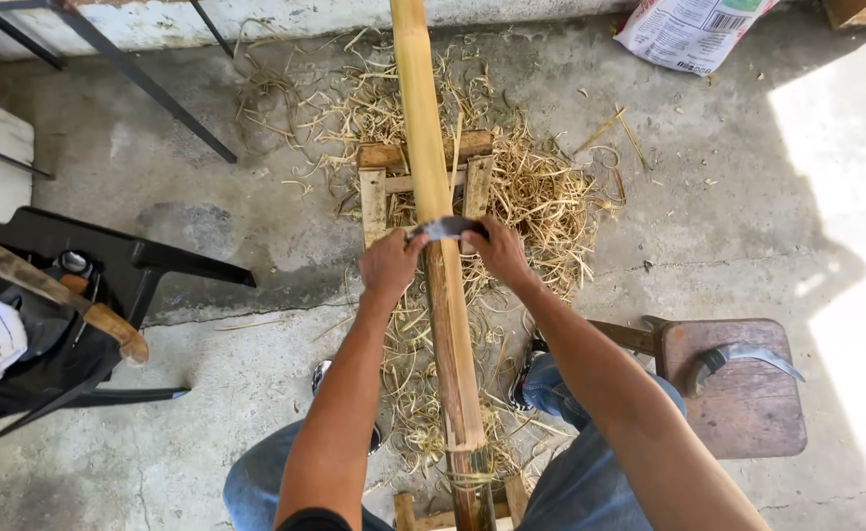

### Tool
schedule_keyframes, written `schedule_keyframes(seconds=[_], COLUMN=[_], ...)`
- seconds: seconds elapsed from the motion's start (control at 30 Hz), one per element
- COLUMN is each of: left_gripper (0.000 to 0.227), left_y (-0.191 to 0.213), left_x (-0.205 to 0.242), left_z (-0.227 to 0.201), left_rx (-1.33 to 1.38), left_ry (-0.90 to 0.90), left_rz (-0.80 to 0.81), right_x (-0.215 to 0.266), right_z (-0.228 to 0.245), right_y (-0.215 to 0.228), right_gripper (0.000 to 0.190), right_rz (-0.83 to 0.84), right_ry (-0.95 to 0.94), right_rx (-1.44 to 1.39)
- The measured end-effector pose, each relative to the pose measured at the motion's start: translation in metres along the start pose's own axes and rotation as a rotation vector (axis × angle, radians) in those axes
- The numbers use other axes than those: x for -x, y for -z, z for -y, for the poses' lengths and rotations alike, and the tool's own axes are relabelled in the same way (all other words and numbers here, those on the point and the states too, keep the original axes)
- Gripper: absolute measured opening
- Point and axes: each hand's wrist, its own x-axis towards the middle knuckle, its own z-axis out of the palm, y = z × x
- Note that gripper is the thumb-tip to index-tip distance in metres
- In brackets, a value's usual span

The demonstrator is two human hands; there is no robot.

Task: Using a curved blade tool to shave and strip the outer layers of a bamboo pole while sitting.

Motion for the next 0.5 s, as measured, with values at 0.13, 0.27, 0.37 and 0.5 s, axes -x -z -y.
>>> schedule_keyframes(seconds=[0.13, 0.27, 0.37, 0.5], left_gripper=[0.056, 0.057, 0.056, 0.052], left_y=[0.023, 0.009, 0.012, -0.001], left_x=[-0.035, -0.034, -0.037, 0.047], left_z=[-0.019, -0.012, -0.013, -0.008], left_rx=[0.012, -0.028, -0.078, -0.048], left_ry=[0.028, 0.046, -0.004, -0.158], left_rz=[-0.061, -0.048, -0.044, -0.154], right_x=[-0.04, -0.032, -0.053, 0.011], right_z=[0.009, 0.015, -0.023, -0.026], right_y=[0.007, 0.006, -0.007, -0.018], right_gripper=[0.037, 0.039, 0.037, 0.049], right_rz=[-0.201, -0.143, -0.212, -0.04], right_ry=[0.214, 0.008, 0.154, -0.018], right_rx=[0.1, -0.003, -0.043, -0.115])
